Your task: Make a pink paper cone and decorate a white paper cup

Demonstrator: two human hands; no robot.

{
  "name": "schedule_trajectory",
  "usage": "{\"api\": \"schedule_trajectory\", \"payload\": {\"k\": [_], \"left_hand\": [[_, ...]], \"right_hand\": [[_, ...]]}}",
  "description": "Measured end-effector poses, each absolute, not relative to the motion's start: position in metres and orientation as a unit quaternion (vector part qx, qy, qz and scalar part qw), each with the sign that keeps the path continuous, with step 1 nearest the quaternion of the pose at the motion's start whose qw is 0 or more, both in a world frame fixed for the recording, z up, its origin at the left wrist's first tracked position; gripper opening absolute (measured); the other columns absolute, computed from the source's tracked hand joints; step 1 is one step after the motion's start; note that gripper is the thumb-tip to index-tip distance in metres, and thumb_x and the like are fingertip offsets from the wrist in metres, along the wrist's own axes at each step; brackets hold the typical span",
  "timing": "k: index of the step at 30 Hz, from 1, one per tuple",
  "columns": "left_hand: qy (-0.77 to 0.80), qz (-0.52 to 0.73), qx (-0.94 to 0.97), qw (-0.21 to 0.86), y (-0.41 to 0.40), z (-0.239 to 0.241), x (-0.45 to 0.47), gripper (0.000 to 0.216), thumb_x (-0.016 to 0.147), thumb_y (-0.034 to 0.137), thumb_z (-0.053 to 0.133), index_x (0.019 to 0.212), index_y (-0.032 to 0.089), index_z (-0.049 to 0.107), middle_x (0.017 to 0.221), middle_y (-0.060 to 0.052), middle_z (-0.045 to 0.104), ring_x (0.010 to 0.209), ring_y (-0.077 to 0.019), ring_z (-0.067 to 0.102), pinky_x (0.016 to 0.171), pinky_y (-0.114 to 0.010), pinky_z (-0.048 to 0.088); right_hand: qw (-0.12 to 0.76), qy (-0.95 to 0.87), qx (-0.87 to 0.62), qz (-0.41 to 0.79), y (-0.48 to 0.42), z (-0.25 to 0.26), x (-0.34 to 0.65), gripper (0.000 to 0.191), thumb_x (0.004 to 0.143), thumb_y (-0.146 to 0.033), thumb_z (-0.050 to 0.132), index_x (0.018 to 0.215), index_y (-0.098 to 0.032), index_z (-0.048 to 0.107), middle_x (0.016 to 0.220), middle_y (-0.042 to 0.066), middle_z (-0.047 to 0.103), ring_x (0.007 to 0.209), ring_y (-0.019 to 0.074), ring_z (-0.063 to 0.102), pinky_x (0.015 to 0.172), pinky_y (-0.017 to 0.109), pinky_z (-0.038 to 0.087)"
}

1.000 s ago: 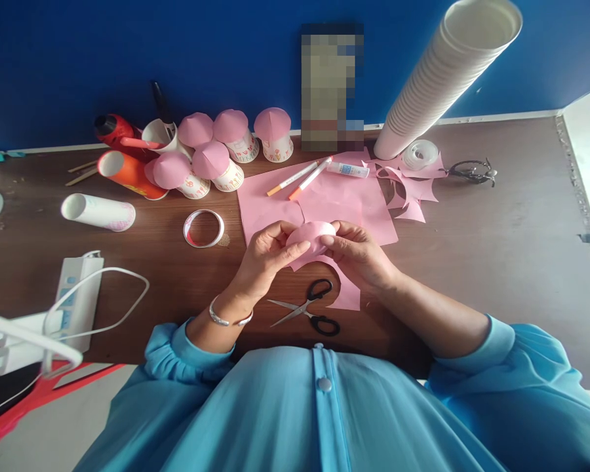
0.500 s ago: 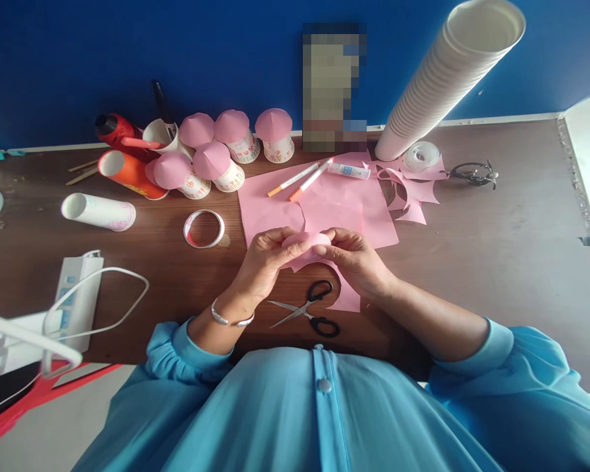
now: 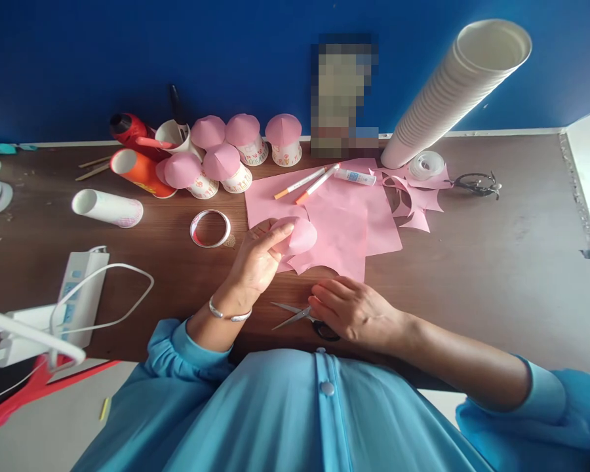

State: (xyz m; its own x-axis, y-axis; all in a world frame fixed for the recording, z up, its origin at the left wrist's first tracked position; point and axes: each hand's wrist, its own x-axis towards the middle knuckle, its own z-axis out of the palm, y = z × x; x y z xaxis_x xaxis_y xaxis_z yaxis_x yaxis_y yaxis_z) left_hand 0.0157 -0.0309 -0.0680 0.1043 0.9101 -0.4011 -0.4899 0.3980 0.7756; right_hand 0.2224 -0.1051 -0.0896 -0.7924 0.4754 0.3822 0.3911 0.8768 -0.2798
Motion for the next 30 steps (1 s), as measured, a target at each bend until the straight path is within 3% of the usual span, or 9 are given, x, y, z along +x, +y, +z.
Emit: {"api": "schedule_trajectory", "payload": {"k": [8, 13, 17, 22, 26, 30], "left_hand": [[0.424, 0.504, 0.226, 0.717, -0.029, -0.066, 0.014, 0.018, 0.073, 0.024, 0.087, 0.07, 0.017, 0.071, 0.075, 0.002, 0.071, 0.072, -0.0102, 0.065, 0.069, -0.022, 0.055], [0.427, 0.521, 0.23, 0.703, -0.029, -0.061, 0.015, 0.016, 0.072, 0.022, 0.088, 0.072, 0.017, 0.073, 0.074, 0.003, 0.072, 0.072, -0.0095, 0.065, 0.072, -0.021, 0.056], [0.419, 0.525, 0.239, 0.701, -0.031, -0.057, 0.017, 0.014, 0.073, 0.023, 0.088, 0.073, 0.018, 0.074, 0.079, 0.001, 0.075, 0.077, -0.0116, 0.069, 0.075, -0.023, 0.057], [0.417, 0.518, 0.249, 0.704, -0.032, -0.05, 0.021, 0.017, 0.072, 0.025, 0.089, 0.075, 0.016, 0.075, 0.08, 0.0, 0.076, 0.077, -0.0114, 0.069, 0.072, -0.022, 0.058], [0.419, 0.528, 0.263, 0.69, -0.031, -0.044, 0.022, 0.016, 0.071, 0.025, 0.09, 0.076, 0.017, 0.077, 0.078, 0.001, 0.075, 0.077, -0.0114, 0.069, 0.072, -0.023, 0.058], [0.424, 0.532, 0.289, 0.673, -0.028, -0.039, 0.024, 0.015, 0.071, 0.026, 0.09, 0.075, 0.018, 0.078, 0.078, 0.001, 0.075, 0.078, -0.0114, 0.069, 0.075, -0.023, 0.057]], "right_hand": [[0.219, -0.945, -0.239, 0.046, -0.124, -0.095, 0.218, 0.017, 0.1, -0.005, 0.055, 0.103, -0.008, 0.071, 0.107, 0.016, 0.075, 0.092, 0.0235, 0.067, 0.078, 0.038, 0.057], [0.153, -0.941, -0.296, 0.062, -0.132, -0.091, 0.213, 0.018, 0.103, -0.01, 0.053, 0.104, -0.013, 0.07, 0.089, 0.009, 0.07, 0.079, 0.0218, 0.062, 0.064, 0.034, 0.051], [0.164, -0.937, -0.308, 0.016, -0.131, -0.094, 0.211, 0.021, 0.1, -0.006, 0.052, 0.112, -0.009, 0.069, 0.082, 0.008, 0.068, 0.073, 0.0212, 0.06, 0.063, 0.035, 0.05], [0.178, -0.932, -0.316, -0.008, -0.126, -0.094, 0.209, 0.018, 0.096, -0.005, 0.054, 0.096, -0.012, 0.071, 0.073, 0.006, 0.065, 0.065, 0.0211, 0.059, 0.056, 0.035, 0.047], [0.213, -0.918, -0.33, 0.046, -0.122, -0.083, 0.218, 0.015, 0.099, -0.013, 0.056, 0.102, -0.012, 0.071, 0.081, 0.007, 0.071, 0.067, 0.0206, 0.064, 0.058, 0.033, 0.051], [0.293, -0.86, -0.369, 0.196, -0.116, -0.067, 0.234, 0.021, 0.105, -0.015, 0.051, 0.114, -0.015, 0.07, 0.093, 0.009, 0.079, 0.075, 0.0182, 0.072, 0.067, 0.029, 0.056]]}}
